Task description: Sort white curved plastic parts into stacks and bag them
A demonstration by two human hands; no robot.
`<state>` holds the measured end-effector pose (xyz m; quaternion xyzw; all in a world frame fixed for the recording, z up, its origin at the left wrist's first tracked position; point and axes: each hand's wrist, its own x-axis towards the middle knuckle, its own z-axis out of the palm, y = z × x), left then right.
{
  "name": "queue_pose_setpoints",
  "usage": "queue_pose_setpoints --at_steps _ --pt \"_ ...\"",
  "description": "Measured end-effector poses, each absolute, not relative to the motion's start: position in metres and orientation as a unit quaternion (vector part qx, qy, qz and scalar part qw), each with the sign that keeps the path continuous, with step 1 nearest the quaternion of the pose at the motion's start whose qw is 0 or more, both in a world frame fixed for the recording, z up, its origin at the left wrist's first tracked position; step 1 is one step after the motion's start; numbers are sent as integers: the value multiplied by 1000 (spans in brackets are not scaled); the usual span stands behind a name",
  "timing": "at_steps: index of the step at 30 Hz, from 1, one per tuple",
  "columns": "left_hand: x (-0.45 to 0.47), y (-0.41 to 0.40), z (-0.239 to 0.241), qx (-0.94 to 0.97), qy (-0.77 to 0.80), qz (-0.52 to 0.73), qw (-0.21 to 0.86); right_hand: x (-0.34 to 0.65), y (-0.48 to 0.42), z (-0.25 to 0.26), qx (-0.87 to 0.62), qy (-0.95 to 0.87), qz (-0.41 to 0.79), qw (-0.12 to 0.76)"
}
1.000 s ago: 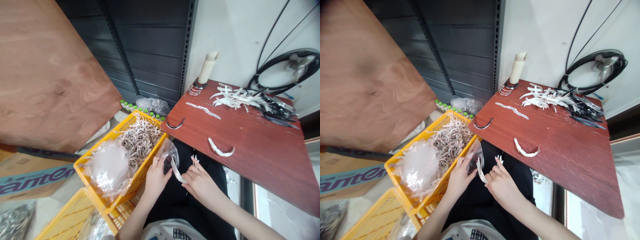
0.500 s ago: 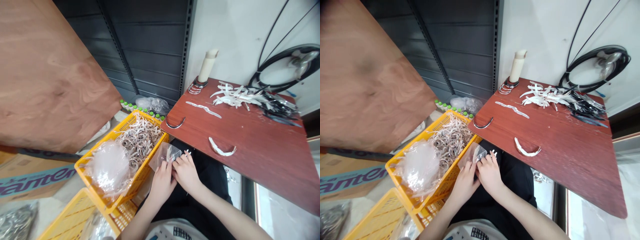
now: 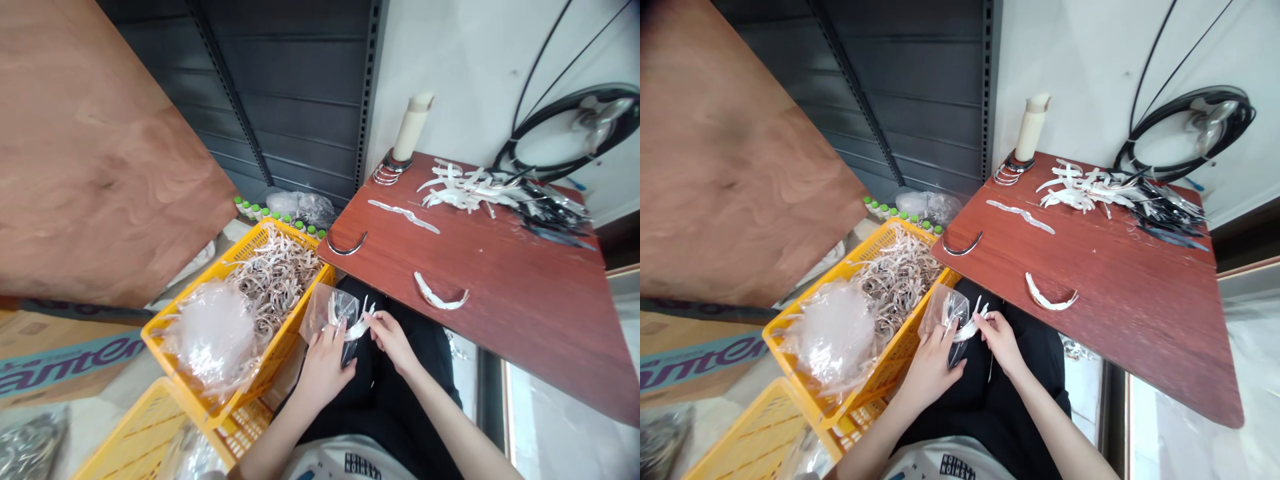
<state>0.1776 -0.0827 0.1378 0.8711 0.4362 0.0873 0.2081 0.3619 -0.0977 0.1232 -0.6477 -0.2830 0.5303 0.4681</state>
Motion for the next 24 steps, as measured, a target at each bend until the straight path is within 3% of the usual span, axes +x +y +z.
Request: queue_pose_setpoints --at_steps 10,17,20,24 --pt "177 -90 142 883 421 73 195 349 -94 128 -604 -215 559 526" --pt "177 -87 148 877 434 85 189 327 -119 128 -603 -331 506 520" --pt "178 -87 151 877 434 86 188 323 -119 128 -643 -395 444 483" --pt "180 -87 153 876 431 100 190 324 -119 133 -710 -482 357 369"
